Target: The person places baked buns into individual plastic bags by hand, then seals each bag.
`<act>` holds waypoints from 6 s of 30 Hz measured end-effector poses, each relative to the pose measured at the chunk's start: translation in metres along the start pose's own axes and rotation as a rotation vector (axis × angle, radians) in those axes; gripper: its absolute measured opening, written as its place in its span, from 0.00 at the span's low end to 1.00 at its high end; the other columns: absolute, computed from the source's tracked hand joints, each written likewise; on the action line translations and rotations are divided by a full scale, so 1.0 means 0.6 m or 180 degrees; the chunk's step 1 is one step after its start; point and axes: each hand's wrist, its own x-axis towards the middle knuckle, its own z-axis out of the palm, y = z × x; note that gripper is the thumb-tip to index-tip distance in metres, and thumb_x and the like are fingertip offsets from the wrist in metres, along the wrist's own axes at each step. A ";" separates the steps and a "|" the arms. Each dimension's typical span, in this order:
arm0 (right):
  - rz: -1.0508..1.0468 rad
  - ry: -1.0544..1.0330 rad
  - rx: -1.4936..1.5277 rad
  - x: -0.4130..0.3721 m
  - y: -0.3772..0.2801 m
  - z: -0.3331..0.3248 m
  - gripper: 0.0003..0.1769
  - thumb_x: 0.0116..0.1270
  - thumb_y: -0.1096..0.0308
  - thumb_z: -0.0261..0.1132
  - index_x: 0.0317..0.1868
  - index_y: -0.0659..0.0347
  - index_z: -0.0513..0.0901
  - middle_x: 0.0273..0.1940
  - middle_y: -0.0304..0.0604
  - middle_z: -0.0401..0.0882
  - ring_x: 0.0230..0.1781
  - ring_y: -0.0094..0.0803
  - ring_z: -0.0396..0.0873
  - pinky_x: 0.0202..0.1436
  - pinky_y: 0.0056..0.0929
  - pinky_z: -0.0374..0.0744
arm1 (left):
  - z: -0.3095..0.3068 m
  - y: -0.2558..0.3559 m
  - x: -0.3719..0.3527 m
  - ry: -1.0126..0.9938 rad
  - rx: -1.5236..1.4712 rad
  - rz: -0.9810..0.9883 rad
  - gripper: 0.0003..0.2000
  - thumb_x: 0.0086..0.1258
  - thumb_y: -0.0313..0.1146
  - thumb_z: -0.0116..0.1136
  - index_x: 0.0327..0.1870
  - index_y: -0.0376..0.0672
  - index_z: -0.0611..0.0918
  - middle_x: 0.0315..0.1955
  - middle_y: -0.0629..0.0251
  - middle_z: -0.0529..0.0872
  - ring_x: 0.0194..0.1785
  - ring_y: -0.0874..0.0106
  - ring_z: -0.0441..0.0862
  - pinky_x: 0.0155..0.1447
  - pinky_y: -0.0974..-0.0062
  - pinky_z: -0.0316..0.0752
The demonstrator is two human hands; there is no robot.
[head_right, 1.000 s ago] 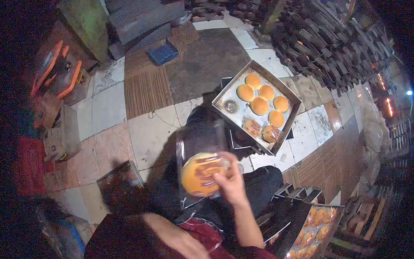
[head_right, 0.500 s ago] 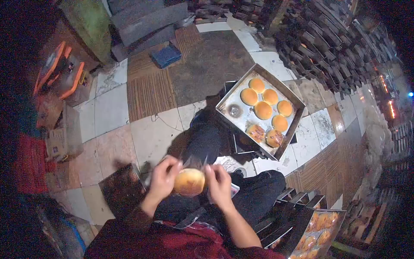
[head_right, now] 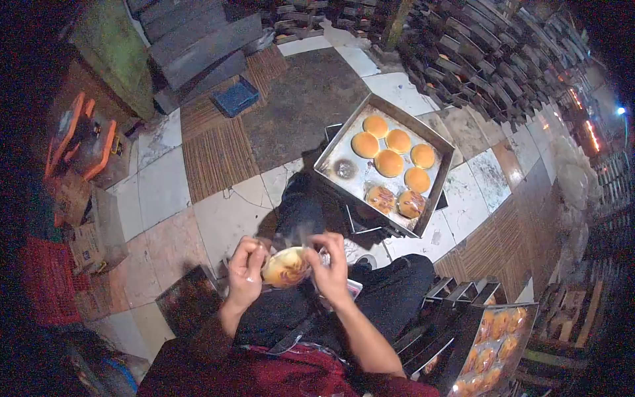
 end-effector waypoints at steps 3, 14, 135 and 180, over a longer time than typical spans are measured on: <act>0.0792 -0.0712 0.1229 0.019 -0.011 -0.005 0.05 0.66 0.72 0.56 0.37 0.66 0.75 0.34 0.36 0.72 0.36 0.20 0.69 0.41 0.18 0.68 | 0.004 0.012 0.017 -0.0041 0.0063 0.0066 0.06 0.68 0.23 0.49 0.29 0.35 0.71 0.29 0.66 0.70 0.34 0.77 0.68 0.41 0.83 0.65; 0.0567 0.0346 -0.0078 0.062 -0.041 0.001 0.13 0.65 0.70 0.58 0.24 0.67 0.70 0.19 0.46 0.69 0.20 0.30 0.65 0.24 0.27 0.65 | 0.016 0.007 0.058 0.1062 -0.0247 -0.0555 0.08 0.63 0.28 0.56 0.27 0.35 0.74 0.30 0.63 0.74 0.35 0.72 0.71 0.41 0.77 0.67; -0.0018 0.0760 0.1183 -0.092 -0.089 -0.101 0.31 0.59 0.68 0.64 0.59 0.64 0.58 0.56 0.49 0.64 0.56 0.39 0.67 0.60 0.38 0.66 | 0.118 0.098 0.013 -0.0665 -0.1641 -0.0636 0.35 0.69 0.45 0.49 0.69 0.49 0.43 0.65 0.59 0.55 0.57 0.57 0.70 0.54 0.59 0.72; 0.0008 -0.4426 -0.0180 -0.041 -0.190 -0.186 0.31 0.56 0.50 0.66 0.51 0.63 0.68 0.36 0.48 0.76 0.36 0.40 0.78 0.41 0.31 0.75 | 0.092 0.074 0.112 0.0683 -0.4089 -0.1431 0.30 0.63 0.60 0.48 0.58 0.46 0.66 0.53 0.51 0.71 0.54 0.53 0.73 0.51 0.48 0.73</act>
